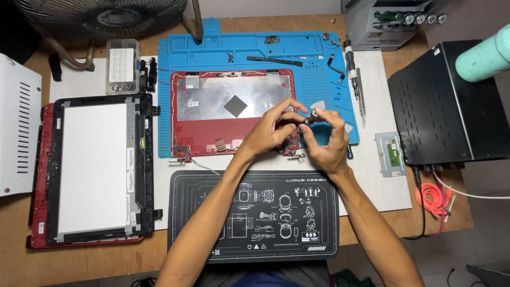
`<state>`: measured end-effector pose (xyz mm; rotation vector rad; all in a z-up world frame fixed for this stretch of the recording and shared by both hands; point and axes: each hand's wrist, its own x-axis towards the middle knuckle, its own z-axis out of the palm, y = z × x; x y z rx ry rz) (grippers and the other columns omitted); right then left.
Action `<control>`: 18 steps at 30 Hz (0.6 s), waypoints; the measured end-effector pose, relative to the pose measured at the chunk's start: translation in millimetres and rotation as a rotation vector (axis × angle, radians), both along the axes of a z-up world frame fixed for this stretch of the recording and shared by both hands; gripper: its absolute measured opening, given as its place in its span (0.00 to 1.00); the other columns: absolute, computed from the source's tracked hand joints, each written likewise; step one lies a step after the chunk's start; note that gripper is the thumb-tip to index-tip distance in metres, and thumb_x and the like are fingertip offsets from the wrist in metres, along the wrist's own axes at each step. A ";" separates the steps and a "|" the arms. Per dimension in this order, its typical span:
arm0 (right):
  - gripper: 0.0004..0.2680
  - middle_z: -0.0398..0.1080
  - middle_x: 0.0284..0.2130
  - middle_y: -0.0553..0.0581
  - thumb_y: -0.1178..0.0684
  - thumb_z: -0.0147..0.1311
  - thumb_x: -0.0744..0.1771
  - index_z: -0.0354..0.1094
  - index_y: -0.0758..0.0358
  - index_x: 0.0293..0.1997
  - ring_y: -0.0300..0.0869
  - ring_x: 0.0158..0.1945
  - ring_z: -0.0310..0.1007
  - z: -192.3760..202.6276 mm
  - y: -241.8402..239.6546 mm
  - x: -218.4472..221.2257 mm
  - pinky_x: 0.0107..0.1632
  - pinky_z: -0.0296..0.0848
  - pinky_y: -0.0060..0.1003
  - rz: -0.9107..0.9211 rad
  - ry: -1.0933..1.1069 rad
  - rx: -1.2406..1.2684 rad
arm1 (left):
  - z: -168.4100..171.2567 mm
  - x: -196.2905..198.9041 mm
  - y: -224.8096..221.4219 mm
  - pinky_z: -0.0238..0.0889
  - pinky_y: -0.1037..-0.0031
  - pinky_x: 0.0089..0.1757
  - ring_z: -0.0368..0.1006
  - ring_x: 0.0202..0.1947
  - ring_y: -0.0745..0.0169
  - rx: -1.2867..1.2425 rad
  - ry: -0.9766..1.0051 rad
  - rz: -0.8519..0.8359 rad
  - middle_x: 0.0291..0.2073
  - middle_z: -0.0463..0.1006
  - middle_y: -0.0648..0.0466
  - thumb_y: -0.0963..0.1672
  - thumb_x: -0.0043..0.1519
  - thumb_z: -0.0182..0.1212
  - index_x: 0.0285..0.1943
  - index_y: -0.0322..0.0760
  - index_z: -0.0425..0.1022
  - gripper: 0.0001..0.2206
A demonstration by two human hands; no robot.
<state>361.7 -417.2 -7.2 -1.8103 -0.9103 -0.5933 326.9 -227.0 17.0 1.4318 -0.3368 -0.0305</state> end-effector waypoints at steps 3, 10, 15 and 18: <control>0.15 0.75 0.39 0.60 0.63 0.64 0.66 0.64 0.71 0.56 0.49 0.41 0.77 -1.9 -2.4 2.4 0.46 0.76 0.42 -0.004 0.003 -0.002 | -3.5 0.0 -0.2 0.71 0.66 0.43 0.75 0.39 0.58 0.018 -0.013 0.032 0.39 0.82 0.42 0.36 0.56 0.48 0.57 0.38 0.70 0.19; 0.14 0.75 0.38 0.62 0.64 0.64 0.66 0.64 0.71 0.56 0.50 0.40 0.77 -2.1 -0.9 2.3 0.45 0.76 0.42 -0.004 -0.015 0.013 | -10.5 7.1 -0.7 0.70 0.64 0.47 0.77 0.42 0.57 0.042 -0.052 0.065 0.37 0.83 0.46 0.38 0.57 0.51 0.56 0.41 0.72 0.18; 0.13 0.75 0.39 0.64 0.66 0.60 0.67 0.61 0.73 0.57 0.52 0.40 0.78 3.2 0.8 -1.2 0.46 0.77 0.44 0.017 0.003 0.009 | -2.6 2.3 -1.0 0.71 0.65 0.45 0.77 0.40 0.54 0.013 -0.081 0.131 0.36 0.82 0.43 0.36 0.57 0.51 0.54 0.37 0.74 0.17; 0.14 0.75 0.41 0.63 0.64 0.61 0.67 0.61 0.72 0.57 0.51 0.42 0.78 2.4 0.9 -0.2 0.47 0.77 0.44 0.022 0.018 0.022 | -2.3 4.5 -0.2 0.71 0.64 0.46 0.77 0.43 0.54 -0.010 -0.084 0.145 0.37 0.81 0.43 0.36 0.57 0.51 0.53 0.35 0.75 0.16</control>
